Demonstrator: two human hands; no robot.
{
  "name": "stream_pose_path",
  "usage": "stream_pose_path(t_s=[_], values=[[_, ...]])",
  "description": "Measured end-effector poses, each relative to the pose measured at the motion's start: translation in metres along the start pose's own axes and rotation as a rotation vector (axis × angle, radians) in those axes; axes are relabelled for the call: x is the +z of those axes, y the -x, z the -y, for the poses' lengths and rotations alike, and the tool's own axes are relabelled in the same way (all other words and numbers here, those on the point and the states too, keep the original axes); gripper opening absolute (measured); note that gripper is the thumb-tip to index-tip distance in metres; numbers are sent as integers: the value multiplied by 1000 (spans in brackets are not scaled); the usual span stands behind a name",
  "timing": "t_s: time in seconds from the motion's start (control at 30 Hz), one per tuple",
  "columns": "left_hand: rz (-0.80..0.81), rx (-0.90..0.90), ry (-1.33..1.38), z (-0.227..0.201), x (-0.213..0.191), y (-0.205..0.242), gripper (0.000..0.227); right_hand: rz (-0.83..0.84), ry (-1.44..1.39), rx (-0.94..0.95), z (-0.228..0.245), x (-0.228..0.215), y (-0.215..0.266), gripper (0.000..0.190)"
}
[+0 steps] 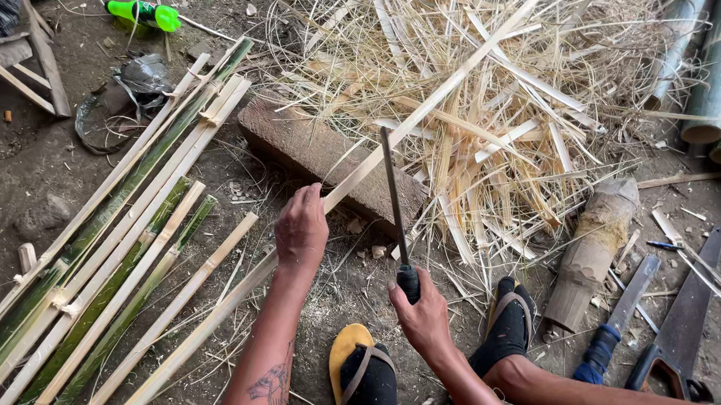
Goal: The person uses a machete to split long bamboo poles into thin strips on a wooden block. They repeatedly position the bamboo, strike it with the machete, and peel away the resulting strips, accumulating a pile of bamboo shavings and finished strips on the ground.
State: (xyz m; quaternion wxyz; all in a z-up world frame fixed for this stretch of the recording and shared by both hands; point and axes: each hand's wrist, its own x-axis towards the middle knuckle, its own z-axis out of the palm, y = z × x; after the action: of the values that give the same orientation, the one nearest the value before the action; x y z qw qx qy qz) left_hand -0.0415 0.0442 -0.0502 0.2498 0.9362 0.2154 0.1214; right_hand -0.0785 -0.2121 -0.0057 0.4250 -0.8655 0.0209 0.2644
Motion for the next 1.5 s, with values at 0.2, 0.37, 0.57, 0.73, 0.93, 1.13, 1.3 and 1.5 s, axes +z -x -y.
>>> stream_pose_path(t_s=[0.2,0.37,0.57,0.73,0.93,1.13,1.3,1.5], values=[[82,-206,-333,51,-38,81,84,11,557,-158,-1,-21,-10,67],[221,-534,-576,135,-68,172,70,33,671,-109,2,-29,-6,60],[36,-310,-474,119,-37,133,28,-3,515,-96,13,-18,2,55],[74,-137,-302,37,15,75,20,-107,639,-349,5,-18,2,56],[50,-256,-451,56,-5,112,29,5,962,-221,32,-75,-42,50],[398,-336,-280,83,-16,127,25,210,900,-61,51,-60,-14,53],[535,-303,-124,108,-32,124,34,450,1017,-404,58,-58,-20,60],[624,-295,-220,107,-36,122,35,276,891,-204,53,-77,-57,55]])
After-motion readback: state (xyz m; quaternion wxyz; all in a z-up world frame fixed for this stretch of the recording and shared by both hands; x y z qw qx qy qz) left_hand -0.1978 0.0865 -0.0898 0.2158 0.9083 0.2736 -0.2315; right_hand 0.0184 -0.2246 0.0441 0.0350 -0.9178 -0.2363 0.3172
